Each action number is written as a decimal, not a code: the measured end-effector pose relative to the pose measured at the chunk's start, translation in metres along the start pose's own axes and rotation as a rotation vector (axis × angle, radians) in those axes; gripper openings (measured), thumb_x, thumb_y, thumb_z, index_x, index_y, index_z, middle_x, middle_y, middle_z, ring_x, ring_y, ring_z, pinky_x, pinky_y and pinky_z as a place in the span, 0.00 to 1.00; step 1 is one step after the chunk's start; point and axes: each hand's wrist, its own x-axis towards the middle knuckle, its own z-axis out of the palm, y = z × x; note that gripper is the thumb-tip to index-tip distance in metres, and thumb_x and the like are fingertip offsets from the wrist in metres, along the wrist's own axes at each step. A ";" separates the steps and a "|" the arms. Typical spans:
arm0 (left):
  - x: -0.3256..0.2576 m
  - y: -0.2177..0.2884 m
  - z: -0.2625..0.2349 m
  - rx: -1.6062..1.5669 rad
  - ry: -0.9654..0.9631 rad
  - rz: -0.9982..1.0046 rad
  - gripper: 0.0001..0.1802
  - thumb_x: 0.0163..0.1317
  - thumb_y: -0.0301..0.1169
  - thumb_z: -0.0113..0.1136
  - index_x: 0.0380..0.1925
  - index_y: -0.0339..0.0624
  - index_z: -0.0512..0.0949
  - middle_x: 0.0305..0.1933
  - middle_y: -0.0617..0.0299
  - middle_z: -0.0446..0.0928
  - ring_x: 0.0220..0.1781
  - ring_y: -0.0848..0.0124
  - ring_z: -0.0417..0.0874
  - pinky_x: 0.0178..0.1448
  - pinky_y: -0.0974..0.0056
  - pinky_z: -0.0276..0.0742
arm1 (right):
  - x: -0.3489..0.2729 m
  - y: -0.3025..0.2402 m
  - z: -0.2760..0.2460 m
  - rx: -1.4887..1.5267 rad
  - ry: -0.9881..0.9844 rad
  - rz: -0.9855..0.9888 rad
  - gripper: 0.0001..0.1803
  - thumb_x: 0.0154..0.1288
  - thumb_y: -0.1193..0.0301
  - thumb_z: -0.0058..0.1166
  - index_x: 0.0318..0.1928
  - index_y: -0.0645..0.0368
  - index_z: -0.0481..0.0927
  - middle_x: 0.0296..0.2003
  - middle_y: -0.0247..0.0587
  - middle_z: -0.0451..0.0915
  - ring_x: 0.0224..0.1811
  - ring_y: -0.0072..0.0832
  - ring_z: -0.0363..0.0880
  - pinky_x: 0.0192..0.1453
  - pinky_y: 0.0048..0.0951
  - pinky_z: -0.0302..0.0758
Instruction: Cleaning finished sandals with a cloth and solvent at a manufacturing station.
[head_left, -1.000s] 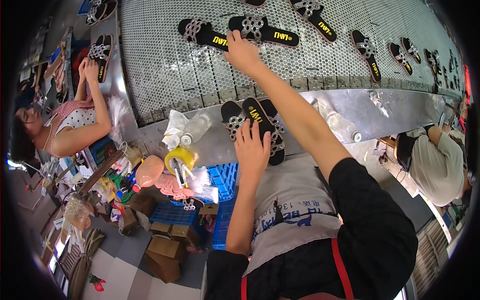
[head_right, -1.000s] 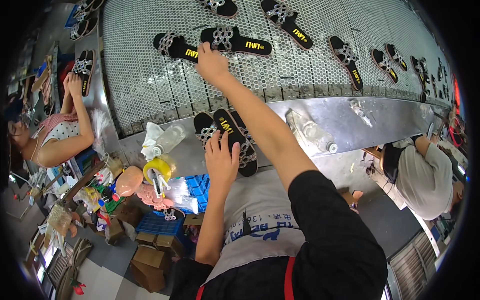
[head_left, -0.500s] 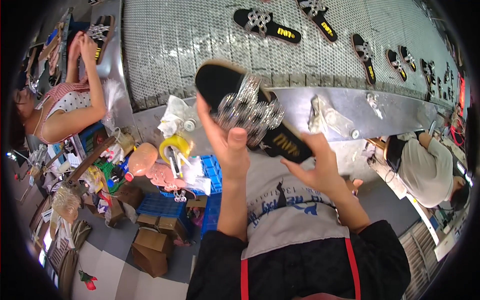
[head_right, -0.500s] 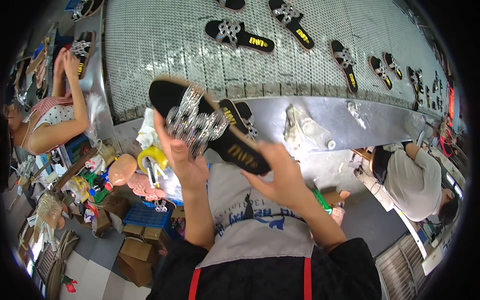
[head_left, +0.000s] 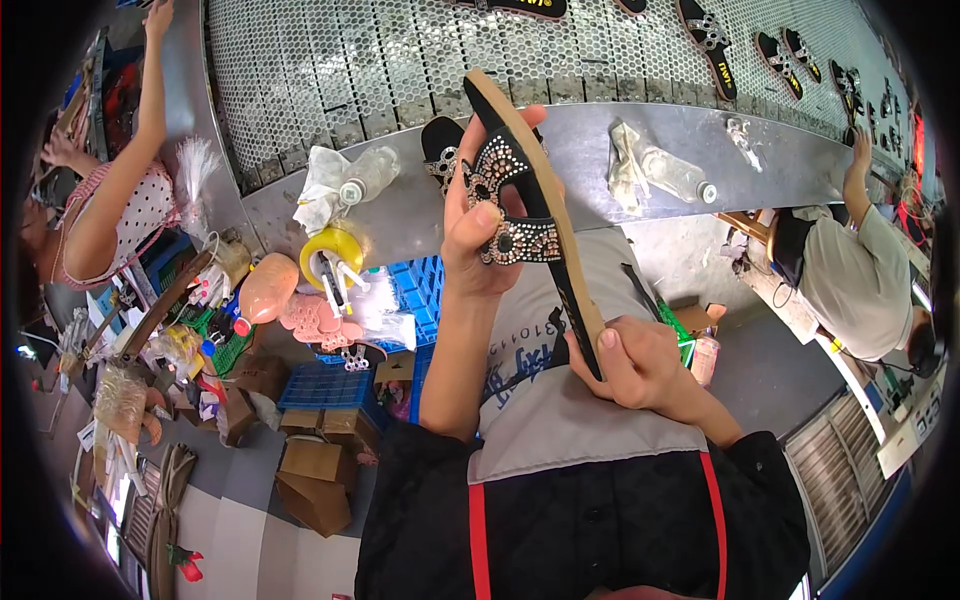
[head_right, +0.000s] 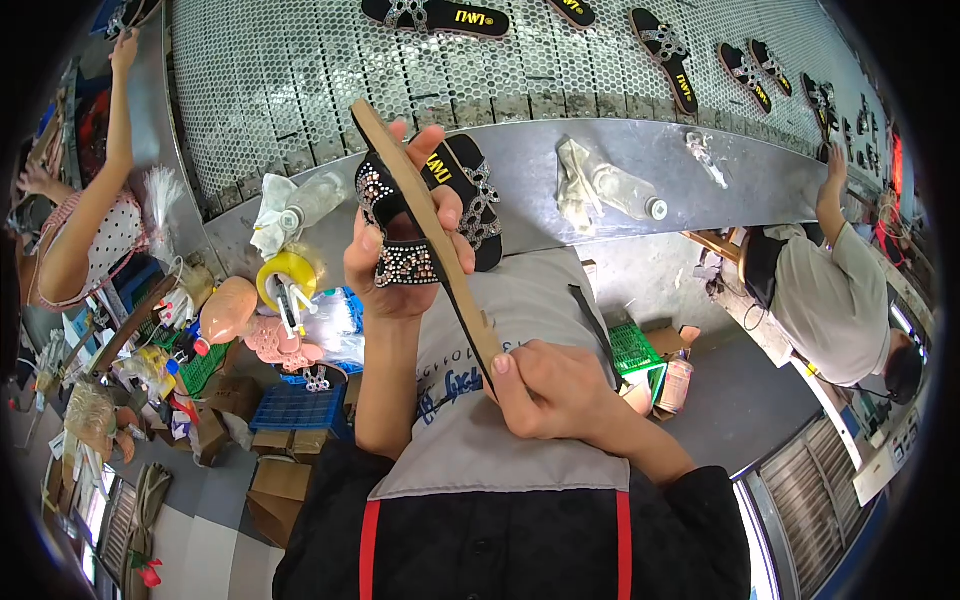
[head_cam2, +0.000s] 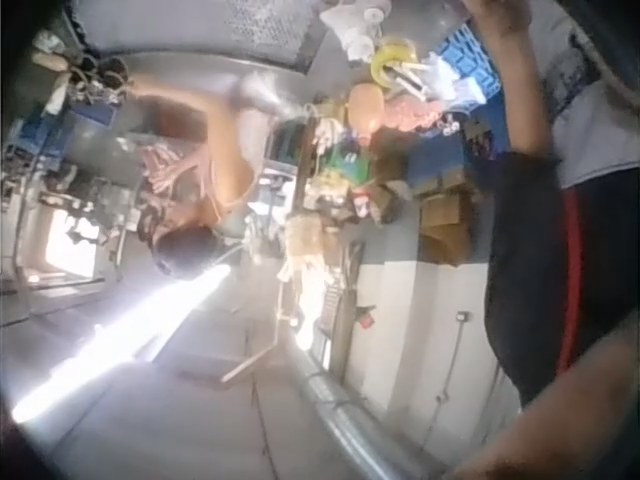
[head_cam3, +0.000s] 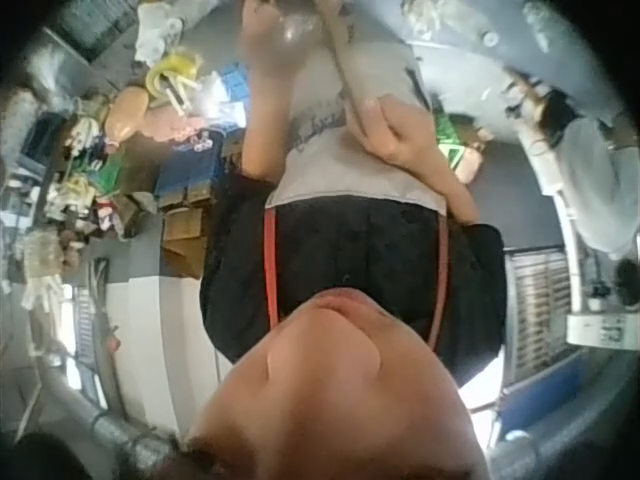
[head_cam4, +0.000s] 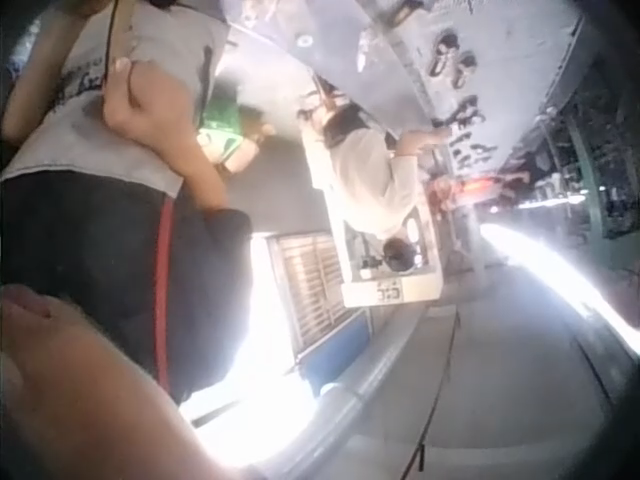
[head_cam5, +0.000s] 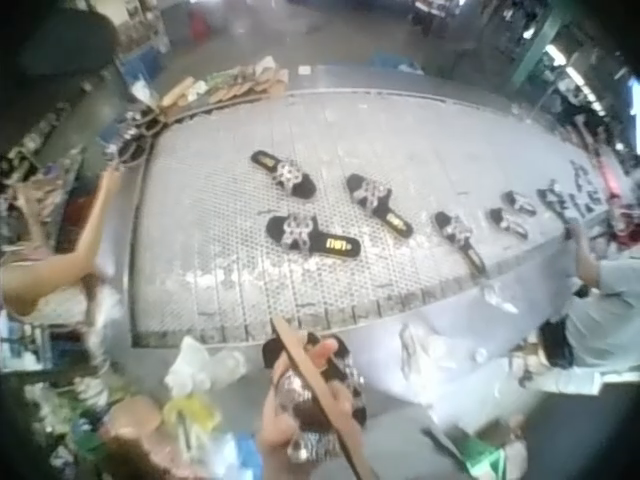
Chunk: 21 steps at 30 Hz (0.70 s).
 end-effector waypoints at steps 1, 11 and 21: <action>-0.001 -0.002 -0.001 -0.065 -0.056 -0.006 0.56 0.60 0.39 0.69 0.81 0.40 0.45 0.81 0.45 0.53 0.52 0.54 0.81 0.39 0.45 0.94 | -0.005 -0.001 0.002 0.011 -0.032 -0.002 0.25 0.57 0.83 0.66 0.53 0.67 0.70 0.32 0.38 0.71 0.21 0.24 0.71 0.17 0.25 0.68; -0.010 -0.008 0.002 -0.386 -0.136 0.008 0.61 0.53 0.37 0.72 0.83 0.49 0.46 0.79 0.47 0.58 0.48 0.55 0.81 0.40 0.43 0.92 | -0.014 -0.009 0.004 0.058 -0.013 -0.079 0.28 0.54 0.84 0.64 0.55 0.59 0.71 0.38 0.41 0.72 0.24 0.26 0.72 0.21 0.25 0.70; -0.020 -0.017 -0.019 1.164 0.431 0.044 0.47 0.66 0.38 0.66 0.79 0.35 0.54 0.77 0.44 0.63 0.75 0.56 0.68 0.78 0.51 0.63 | -0.041 0.018 0.051 0.563 0.027 1.045 0.25 0.66 0.67 0.70 0.58 0.63 0.74 0.44 0.52 0.76 0.36 0.42 0.80 0.44 0.40 0.78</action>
